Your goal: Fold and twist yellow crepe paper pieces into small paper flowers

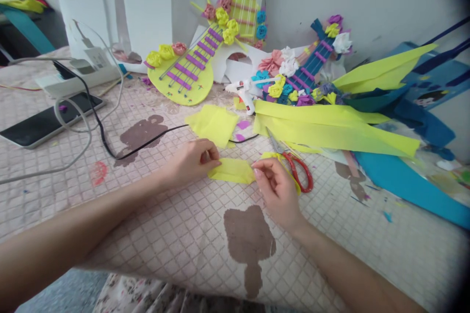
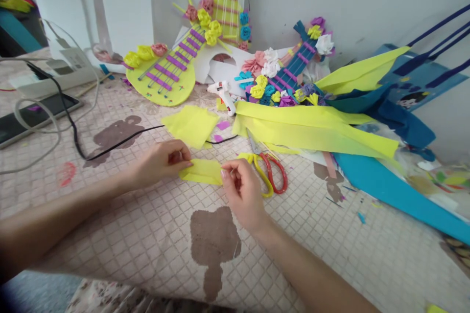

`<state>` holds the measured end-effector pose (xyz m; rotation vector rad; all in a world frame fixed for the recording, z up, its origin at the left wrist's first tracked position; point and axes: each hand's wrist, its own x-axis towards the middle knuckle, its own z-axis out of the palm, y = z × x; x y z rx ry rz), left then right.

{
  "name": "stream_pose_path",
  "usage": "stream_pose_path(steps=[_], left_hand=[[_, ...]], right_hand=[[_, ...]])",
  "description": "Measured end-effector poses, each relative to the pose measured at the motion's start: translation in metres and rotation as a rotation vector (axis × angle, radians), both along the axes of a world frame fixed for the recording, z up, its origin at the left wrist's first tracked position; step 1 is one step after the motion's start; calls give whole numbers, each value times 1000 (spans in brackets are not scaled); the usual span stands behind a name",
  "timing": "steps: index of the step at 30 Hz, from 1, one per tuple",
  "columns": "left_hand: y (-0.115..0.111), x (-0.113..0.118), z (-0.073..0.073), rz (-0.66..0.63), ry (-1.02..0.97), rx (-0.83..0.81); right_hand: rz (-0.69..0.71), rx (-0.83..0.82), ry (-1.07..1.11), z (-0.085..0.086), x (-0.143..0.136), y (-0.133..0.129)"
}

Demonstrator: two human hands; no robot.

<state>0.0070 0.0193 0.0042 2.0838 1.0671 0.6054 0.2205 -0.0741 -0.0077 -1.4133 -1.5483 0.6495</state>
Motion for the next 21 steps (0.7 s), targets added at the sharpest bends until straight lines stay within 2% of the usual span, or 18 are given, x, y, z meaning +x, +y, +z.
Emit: stream_pose_path(steps=[3, 7, 10, 12, 14, 17, 21], left_hand=[[1, -2, 4, 63, -224, -316], [-8, 5, 8, 112, -600, -897], [-23, 14, 7, 75, -724, -1096], [-32, 19, 4, 32, -746, -1136], [-37, 22, 3, -26, -721, -1103], [-37, 21, 5, -88, -595, -919], [-26, 14, 13, -40, -442, -651]], right_hand=[[-16, 4, 95, 2, -1, -1], [133, -196, 194, 5, -3, -1], [217, -340, 279, 6, -5, 1], [231, -398, 359, 6, -6, 2], [206, -422, 442, 4, -5, 3], [133, -429, 530, 3, -2, 5], [125, -477, 537, 5, 5, 9]])
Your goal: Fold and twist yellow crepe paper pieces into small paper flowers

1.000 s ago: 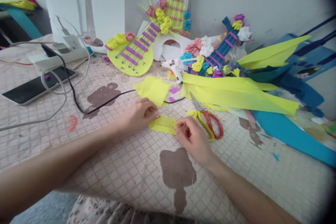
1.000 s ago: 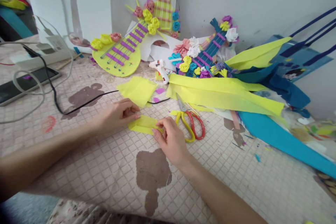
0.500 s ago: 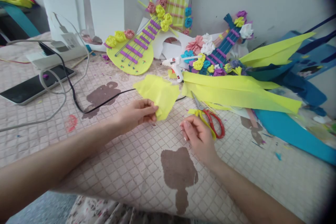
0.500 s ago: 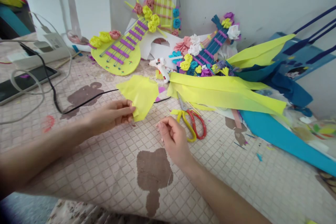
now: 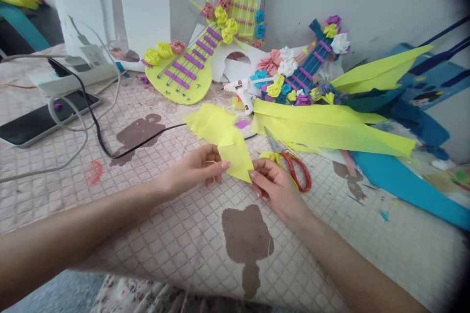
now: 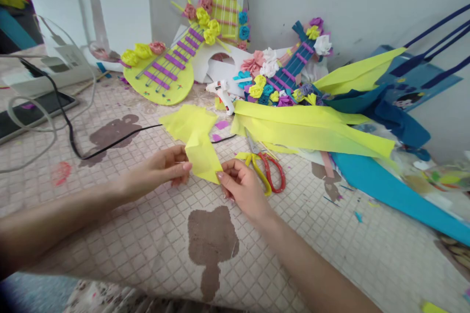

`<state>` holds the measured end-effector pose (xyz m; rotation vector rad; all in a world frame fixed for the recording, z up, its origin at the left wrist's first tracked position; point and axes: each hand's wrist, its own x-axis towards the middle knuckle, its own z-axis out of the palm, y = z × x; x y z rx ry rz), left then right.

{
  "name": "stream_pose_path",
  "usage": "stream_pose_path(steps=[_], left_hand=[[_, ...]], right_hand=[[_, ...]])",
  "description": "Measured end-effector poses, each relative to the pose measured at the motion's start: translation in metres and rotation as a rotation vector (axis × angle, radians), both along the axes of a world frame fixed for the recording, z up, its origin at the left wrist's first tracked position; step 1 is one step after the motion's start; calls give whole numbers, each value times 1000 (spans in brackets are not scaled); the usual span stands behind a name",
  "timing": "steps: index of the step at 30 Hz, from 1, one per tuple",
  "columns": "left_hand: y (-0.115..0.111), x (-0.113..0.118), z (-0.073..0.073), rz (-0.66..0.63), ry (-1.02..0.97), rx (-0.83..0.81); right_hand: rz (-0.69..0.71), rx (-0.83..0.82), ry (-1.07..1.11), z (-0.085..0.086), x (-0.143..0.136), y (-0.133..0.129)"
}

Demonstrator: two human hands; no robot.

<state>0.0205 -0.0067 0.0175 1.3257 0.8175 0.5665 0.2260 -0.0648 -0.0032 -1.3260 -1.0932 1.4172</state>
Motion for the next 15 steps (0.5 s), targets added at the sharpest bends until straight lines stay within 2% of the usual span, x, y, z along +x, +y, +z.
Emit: stream_pose_path(steps=[4, 6, 8, 11, 13, 15], left_hand=[[11, -6, 0, 53, 72, 39], [14, -7, -4, 58, 110, 13], [16, -7, -6, 68, 117, -54], [18, -6, -8, 120, 54, -210], [18, -5, -9, 147, -1, -293], [16, -4, -9, 153, -37, -340]], right_hand=[[139, -6, -77, 2, 8, 2], [143, 46, -149, 2, 9, 1], [76, 190, -311, 3, 10, -2], [-25, 540, -705, 5, 8, -6], [-9, 715, -931, 6, 6, -8], [52, 800, -1068, 6, 3, -8]])
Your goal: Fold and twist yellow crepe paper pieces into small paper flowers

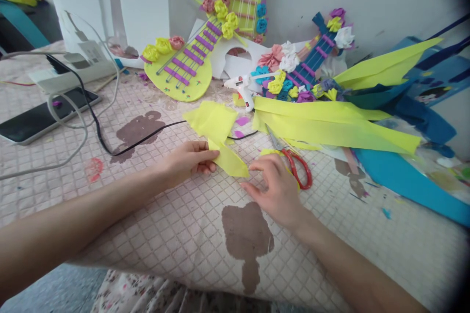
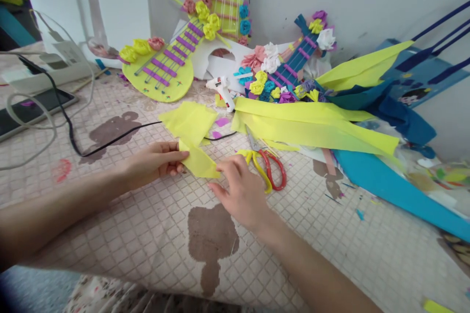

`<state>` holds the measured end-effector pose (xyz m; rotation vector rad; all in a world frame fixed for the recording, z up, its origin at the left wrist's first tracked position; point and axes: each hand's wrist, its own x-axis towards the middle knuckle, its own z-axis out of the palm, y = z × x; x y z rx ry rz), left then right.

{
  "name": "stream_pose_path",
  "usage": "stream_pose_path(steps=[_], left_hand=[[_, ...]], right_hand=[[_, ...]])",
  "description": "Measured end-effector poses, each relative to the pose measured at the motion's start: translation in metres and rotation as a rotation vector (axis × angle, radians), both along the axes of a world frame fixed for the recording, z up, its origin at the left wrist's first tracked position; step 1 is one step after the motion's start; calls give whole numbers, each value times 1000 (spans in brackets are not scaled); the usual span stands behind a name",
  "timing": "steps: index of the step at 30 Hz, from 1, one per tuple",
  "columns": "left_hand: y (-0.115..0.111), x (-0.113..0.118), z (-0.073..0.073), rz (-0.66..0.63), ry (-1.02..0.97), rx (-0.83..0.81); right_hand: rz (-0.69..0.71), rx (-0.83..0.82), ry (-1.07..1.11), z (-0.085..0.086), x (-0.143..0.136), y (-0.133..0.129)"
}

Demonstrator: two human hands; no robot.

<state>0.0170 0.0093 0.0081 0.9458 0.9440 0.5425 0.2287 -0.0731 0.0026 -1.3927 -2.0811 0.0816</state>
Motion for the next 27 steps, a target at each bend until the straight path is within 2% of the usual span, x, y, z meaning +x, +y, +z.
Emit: stream_pose_path(steps=[4, 7, 9, 11, 13, 15, 17, 20, 27], left_hand=[[-4, 2, 0, -51, -4, 22], [-2, -6, 2, -153, 108, 182], [3, -14, 3, -173, 247, 434], [6, -23, 5, -169, 381, 775], [7, -27, 5, -283, 471, 1055], [6, -28, 5, -426, 472, 1226], [4, -26, 3, -508, 439, 1315], [3, -25, 0, -564, 409, 1404], [1, -28, -6, -599, 440, 1513]], right_hand=[[76, 14, -143, -3, -5, 1], [99, 16, -153, -5, -3, 2], [119, 2, -137, -7, 1, 2], [155, -42, -131, -9, 5, 3], [182, -96, -136, -11, 9, 3], [193, -128, -130, -12, 12, 3], [203, -140, -106, -13, 13, 4], [224, -142, -61, -13, 15, 4], [233, -172, -69, -8, 15, 2]])
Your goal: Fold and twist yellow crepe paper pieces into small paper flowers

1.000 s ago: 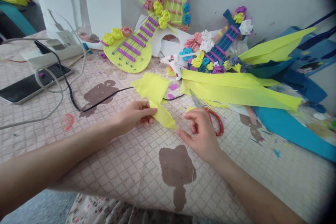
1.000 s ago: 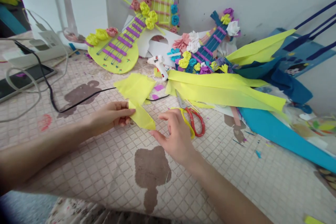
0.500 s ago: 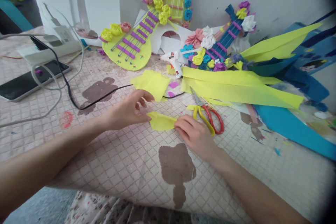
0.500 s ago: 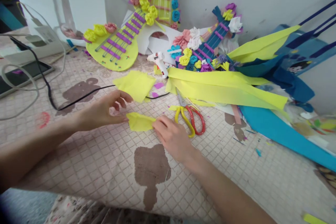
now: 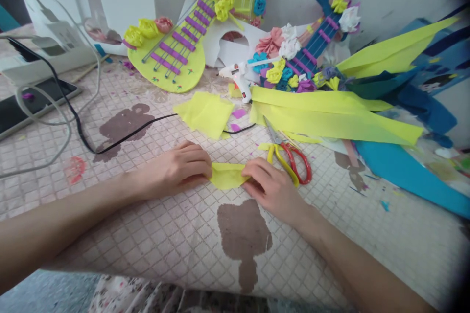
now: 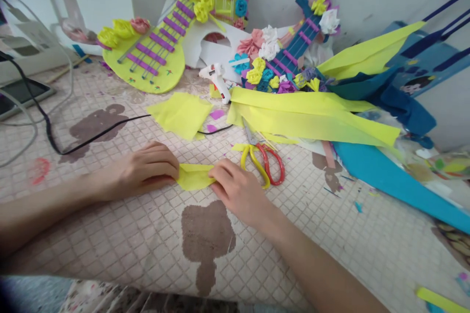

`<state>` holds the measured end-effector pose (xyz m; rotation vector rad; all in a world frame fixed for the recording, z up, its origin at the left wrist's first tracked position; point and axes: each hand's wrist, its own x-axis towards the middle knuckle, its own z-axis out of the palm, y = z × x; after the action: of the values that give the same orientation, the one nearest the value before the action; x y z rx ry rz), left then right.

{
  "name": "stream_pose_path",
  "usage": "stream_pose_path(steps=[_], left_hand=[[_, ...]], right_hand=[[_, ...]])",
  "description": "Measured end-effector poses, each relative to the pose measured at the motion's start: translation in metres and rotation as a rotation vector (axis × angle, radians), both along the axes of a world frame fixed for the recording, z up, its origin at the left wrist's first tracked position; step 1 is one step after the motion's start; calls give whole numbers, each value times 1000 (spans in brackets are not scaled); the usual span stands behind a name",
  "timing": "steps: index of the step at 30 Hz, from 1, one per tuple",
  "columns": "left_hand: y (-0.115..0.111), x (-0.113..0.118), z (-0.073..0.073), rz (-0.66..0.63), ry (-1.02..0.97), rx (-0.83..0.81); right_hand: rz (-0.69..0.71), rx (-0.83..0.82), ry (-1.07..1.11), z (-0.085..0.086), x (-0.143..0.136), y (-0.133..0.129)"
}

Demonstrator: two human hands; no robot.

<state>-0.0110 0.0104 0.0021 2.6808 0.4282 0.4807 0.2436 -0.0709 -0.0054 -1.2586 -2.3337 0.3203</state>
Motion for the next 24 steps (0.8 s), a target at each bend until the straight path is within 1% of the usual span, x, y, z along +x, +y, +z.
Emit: stream_pose_path(steps=[4, 9, 13, 19, 24], left_hand=[[-4, 0, -2, 39, -32, -33], [-12, 2, -1, 153, -26, -102], [-18, 5, 0, 198, -34, -122], [-20, 9, -4, 318, -83, -238], [-21, 10, -4, 341, -73, -267]], right_hand=[[-1, -21, -23, 0, -2, -1], [-62, -119, 51, 1, -3, -2], [-89, -199, 83, 4, -4, -2], [-140, -250, 122, 7, -7, -3], [-176, -287, 114, 10, -9, -3]])
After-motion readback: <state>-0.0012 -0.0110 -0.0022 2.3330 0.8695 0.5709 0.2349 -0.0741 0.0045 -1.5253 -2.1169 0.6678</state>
